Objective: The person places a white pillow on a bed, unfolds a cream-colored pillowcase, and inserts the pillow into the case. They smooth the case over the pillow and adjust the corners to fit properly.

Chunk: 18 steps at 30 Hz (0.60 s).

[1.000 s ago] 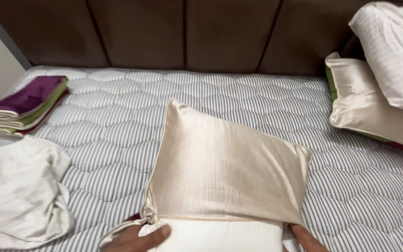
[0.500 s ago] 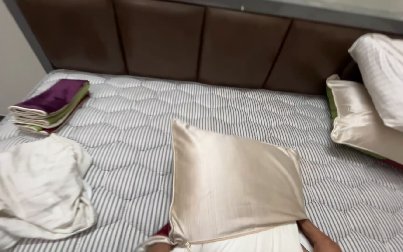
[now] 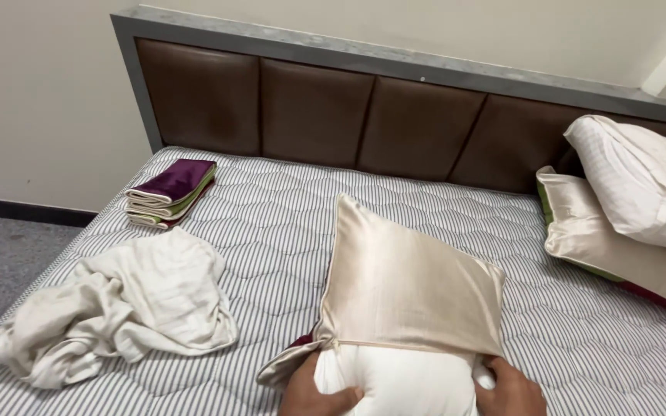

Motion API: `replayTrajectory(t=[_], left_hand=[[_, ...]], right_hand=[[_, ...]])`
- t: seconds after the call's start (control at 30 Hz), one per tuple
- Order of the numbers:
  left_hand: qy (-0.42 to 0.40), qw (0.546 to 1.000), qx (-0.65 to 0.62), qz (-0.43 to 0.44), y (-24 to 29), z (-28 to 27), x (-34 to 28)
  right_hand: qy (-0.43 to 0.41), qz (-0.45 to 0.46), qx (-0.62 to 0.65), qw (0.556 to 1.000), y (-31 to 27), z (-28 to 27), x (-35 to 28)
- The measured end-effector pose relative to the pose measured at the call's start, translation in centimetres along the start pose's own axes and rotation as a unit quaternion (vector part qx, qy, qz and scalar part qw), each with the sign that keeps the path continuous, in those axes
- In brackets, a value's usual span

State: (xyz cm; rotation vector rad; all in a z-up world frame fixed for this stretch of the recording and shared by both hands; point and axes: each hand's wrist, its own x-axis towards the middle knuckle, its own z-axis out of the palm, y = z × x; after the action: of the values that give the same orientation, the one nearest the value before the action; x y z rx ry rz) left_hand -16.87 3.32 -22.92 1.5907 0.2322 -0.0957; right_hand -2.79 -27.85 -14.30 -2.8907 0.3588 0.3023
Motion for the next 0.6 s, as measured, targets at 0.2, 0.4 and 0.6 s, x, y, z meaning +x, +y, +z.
replayTrajectory(t=[0.2,0.4,0.6], left_hand=[[-0.068,0.995,0.076,-0.001,9.2,-2.4,-1.3],[-0.214,0.971,-0.039,0.098,8.1,-1.7,-0.8],[-0.206,0.958,-0.181,0.088,0.2,1.2,4.3]], right_hand=[[0.056,-0.066,0.090,0.992,0.7,-0.3,-2.5],[0.130,-0.127,0.056,0.982,-1.9,1.3,-2.7],[0.176,-0.223,-0.055,0.957,-13.0,-0.7,-10.5]])
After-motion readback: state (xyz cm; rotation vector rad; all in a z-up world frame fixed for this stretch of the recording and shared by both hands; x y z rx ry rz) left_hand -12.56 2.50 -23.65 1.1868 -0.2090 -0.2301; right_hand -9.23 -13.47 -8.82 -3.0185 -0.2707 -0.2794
